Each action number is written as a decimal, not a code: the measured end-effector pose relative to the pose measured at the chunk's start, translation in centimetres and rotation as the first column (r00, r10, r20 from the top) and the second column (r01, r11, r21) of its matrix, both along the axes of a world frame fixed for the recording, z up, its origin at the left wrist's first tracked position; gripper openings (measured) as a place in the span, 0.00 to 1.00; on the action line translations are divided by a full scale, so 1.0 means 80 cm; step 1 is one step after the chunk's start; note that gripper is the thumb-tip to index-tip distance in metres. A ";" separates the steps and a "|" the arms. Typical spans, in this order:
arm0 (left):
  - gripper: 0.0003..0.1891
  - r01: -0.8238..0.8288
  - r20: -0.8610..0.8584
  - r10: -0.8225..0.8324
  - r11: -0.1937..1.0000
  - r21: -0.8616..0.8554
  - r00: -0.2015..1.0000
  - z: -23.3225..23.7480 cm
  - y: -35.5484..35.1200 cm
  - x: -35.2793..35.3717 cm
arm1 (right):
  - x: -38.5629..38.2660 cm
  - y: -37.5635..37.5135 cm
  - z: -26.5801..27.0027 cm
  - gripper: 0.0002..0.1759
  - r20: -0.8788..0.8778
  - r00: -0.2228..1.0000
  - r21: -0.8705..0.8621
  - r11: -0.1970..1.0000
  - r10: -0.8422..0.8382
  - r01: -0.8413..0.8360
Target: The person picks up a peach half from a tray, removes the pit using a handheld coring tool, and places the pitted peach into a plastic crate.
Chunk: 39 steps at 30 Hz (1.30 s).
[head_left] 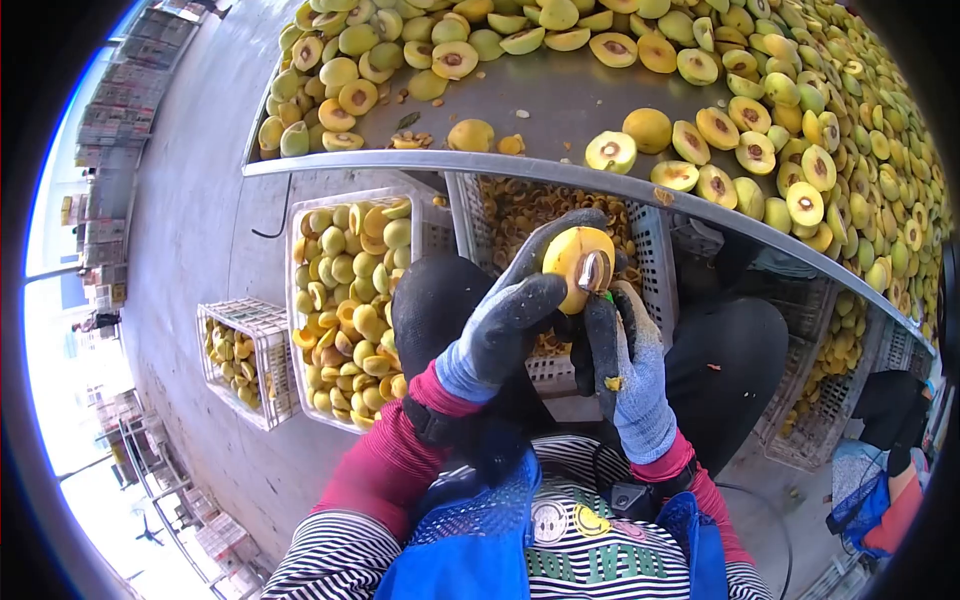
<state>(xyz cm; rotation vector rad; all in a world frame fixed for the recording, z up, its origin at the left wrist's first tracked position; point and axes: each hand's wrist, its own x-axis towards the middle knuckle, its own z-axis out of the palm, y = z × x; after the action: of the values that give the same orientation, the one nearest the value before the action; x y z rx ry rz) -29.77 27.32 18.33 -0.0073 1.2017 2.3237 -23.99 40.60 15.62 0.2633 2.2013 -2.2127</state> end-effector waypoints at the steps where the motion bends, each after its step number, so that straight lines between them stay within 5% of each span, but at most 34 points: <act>1: 0.33 -0.077 -0.040 0.076 0.997 -0.013 0.996 -0.001 0.002 0.007 | 0.001 0.000 0.002 0.11 0.078 0.996 0.026 0.998 0.051 -0.053; 4: 0.28 -0.166 -0.160 0.132 0.962 -0.218 0.978 -0.006 0.001 0.013 | 0.008 -0.017 0.003 0.12 0.029 0.999 -0.135 0.991 0.030 -0.025; 5: 0.22 -0.222 -0.172 0.187 0.950 -0.219 0.967 -0.002 0.002 0.016 | 0.009 -0.015 0.007 0.10 0.137 0.990 -0.262 0.965 0.025 0.012; 6: 0.22 -0.225 -0.171 0.190 0.950 -0.215 0.967 -0.003 -0.003 0.019 | 0.008 -0.016 0.010 0.10 0.138 0.990 -0.258 0.966 0.028 0.009; 8: 0.19 -0.163 -0.241 0.037 0.836 -0.525 0.970 -0.002 -0.020 0.021 | 0.002 -0.017 0.016 0.08 0.026 0.999 -0.170 0.985 -0.029 0.033; 13: 0.16 -0.130 -0.154 0.058 0.849 -0.512 0.986 0.004 -0.040 0.022 | 0.001 -0.020 0.036 0.07 -0.005 0.998 -0.149 0.987 0.062 -0.062; 15: 0.16 -0.346 -0.334 0.160 0.697 -0.629 0.929 0.014 -0.028 0.030 | 0.008 -0.025 0.041 0.06 -0.024 0.998 -0.073 0.996 0.054 -0.056; 16: 0.16 -0.348 -0.334 0.163 0.697 -0.626 0.928 0.012 -0.021 0.035 | 0.014 -0.026 0.042 0.05 -0.030 0.998 -0.033 0.998 0.051 -0.052; 18: 0.17 -0.624 -0.677 0.147 0.564 -0.541 0.721 0.006 -0.011 0.046 | 0.026 -0.030 0.042 0.09 -0.200 0.965 0.394 0.916 0.170 -0.079; 20: 0.18 -0.547 -0.567 0.201 0.637 -0.544 0.799 -0.009 -0.009 0.052 | 0.029 -0.036 0.039 0.10 -0.276 0.946 0.461 0.887 0.172 -0.027; 22: 0.18 -0.569 -0.391 0.432 0.734 -0.371 0.813 -0.002 0.002 0.060 | 0.033 -0.034 0.029 0.10 -0.225 0.959 0.401 0.913 0.173 -0.071; 27: 0.17 -0.616 -0.454 0.443 0.693 -0.374 0.773 -0.005 0.005 0.065 | 0.039 -0.042 0.026 0.12 -0.277 0.953 0.306 0.951 0.126 -0.036; 32: 0.14 -0.577 -0.610 0.245 0.692 -0.435 0.754 -0.004 -0.012 0.061 | 0.058 -0.047 0.000 0.13 -0.427 0.894 0.338 0.941 0.135 0.020; 33: 0.14 -0.559 -0.637 0.183 0.691 -0.459 0.749 -0.003 -0.016 0.058 | 0.056 -0.047 -0.001 0.14 -0.551 0.808 0.549 0.820 0.211 0.161; 34: 0.13 -0.542 -0.661 0.120 0.688 -0.483 0.741 -0.001 -0.023 0.055 | 0.059 -0.042 0.004 0.14 -0.551 0.806 0.548 0.821 0.215 0.156; 35: 0.13 -0.468 -0.640 0.029 0.707 -0.530 0.768 0.002 -0.031 0.050 | 0.064 -0.035 0.015 0.17 -0.087 0.983 -0.087 0.982 0.161 -0.168; 36: 0.14 -0.393 -0.615 -0.060 0.719 -0.573 0.786 0.004 -0.039 0.045 | 0.062 -0.032 0.032 0.20 0.325 0.848 -0.735 0.676 0.419 -0.052; 37: 0.13 -0.361 -0.639 -0.118 0.742 -0.566 0.760 0.004 -0.046 0.040 | 0.060 -0.038 0.043 0.26 0.316 0.792 -0.891 0.450 0.522 0.060; 38: 0.13 -0.353 -0.670 -0.130 0.767 -0.535 0.731 -0.009 -0.050 0.037 | 0.060 -0.039 0.040 0.26 0.315 0.791 -0.892 0.449 0.525 0.056; 39: 0.13 -0.322 -0.614 -0.117 0.766 -0.556 0.781 -0.009 -0.051 0.040 | 0.061 -0.040 0.035 0.26 0.198 0.740 -0.978 0.081 0.642 0.192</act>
<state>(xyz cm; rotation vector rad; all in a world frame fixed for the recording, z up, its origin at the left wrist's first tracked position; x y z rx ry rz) -26.56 23.24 17.64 0.5039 2.3520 1.9152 -19.13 37.44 18.41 0.3986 0.0388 -2.2800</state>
